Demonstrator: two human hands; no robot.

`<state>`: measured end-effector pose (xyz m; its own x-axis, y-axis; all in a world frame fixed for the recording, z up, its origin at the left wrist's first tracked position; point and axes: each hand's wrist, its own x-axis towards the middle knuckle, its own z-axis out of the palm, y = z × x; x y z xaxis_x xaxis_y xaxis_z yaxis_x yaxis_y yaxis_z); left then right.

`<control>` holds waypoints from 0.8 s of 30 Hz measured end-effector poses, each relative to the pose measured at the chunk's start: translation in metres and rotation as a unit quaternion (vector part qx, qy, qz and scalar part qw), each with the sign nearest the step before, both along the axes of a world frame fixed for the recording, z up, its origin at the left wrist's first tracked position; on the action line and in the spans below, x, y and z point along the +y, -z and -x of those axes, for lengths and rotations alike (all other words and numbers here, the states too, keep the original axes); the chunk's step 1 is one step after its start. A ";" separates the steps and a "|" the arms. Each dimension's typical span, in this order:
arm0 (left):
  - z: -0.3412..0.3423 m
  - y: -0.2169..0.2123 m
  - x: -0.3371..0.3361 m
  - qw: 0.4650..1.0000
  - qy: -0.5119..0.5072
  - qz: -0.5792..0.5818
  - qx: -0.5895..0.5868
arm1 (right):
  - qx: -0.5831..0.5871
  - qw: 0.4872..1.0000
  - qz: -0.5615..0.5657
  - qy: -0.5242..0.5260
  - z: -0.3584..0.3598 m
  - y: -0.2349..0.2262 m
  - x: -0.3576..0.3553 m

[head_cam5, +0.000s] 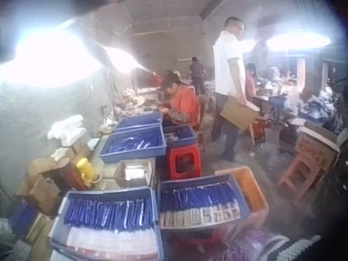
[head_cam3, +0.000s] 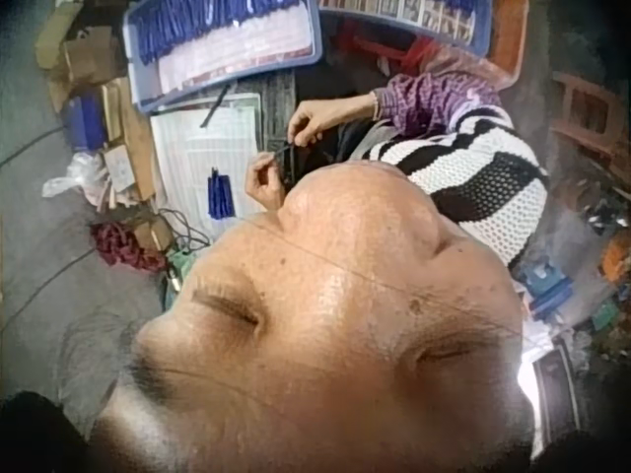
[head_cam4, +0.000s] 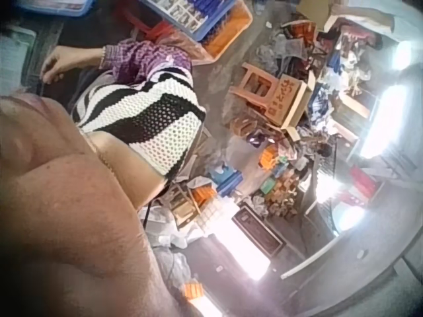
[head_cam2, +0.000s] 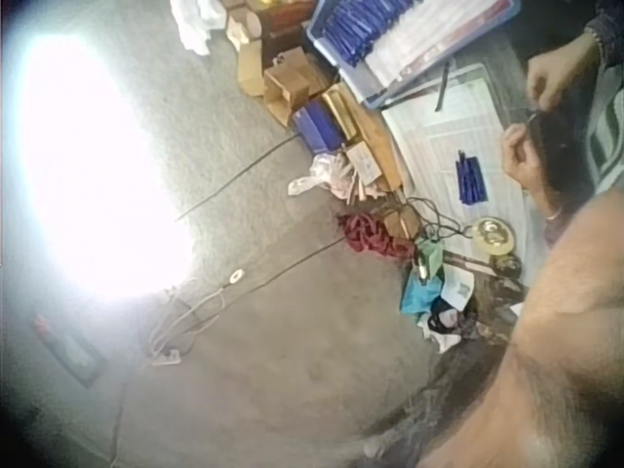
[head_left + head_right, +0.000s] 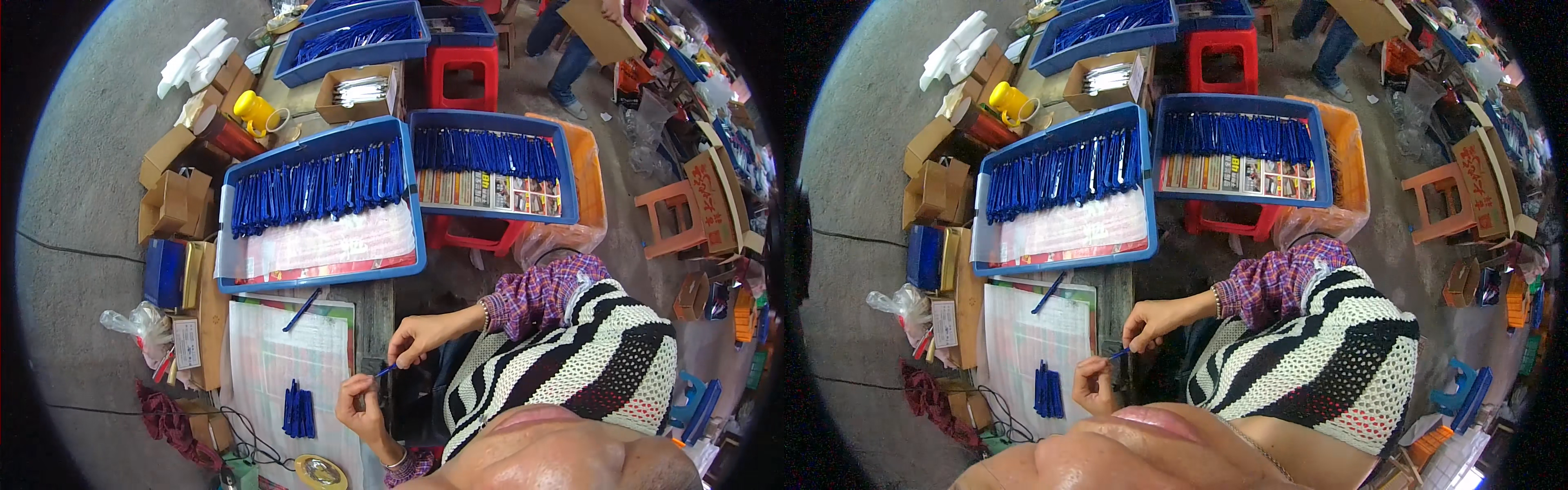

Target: The recorder is assembling pens by putting caps on them and organizing them into trays and boxes.

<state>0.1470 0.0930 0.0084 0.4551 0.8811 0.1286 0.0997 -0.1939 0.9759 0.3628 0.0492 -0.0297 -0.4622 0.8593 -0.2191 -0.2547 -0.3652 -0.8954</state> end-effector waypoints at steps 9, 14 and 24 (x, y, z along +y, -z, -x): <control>-0.001 -0.005 -0.004 0.995 -0.071 0.066 -0.028 | -0.014 1.000 -0.013 -0.010 0.001 0.001 0.000; 0.001 -0.010 -0.005 0.999 -0.017 0.023 0.031 | -0.011 1.000 -0.021 -0.002 0.000 0.002 0.000; -0.009 -0.020 -0.010 0.998 -0.025 0.022 0.044 | 0.002 0.998 -0.055 -0.006 -0.005 0.003 -0.004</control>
<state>0.1562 0.0828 0.0280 0.4189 0.9067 0.0503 0.1932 -0.1431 0.9707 0.3678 0.0456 -0.0331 -0.4738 0.8721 -0.1223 -0.2538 -0.2682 -0.9293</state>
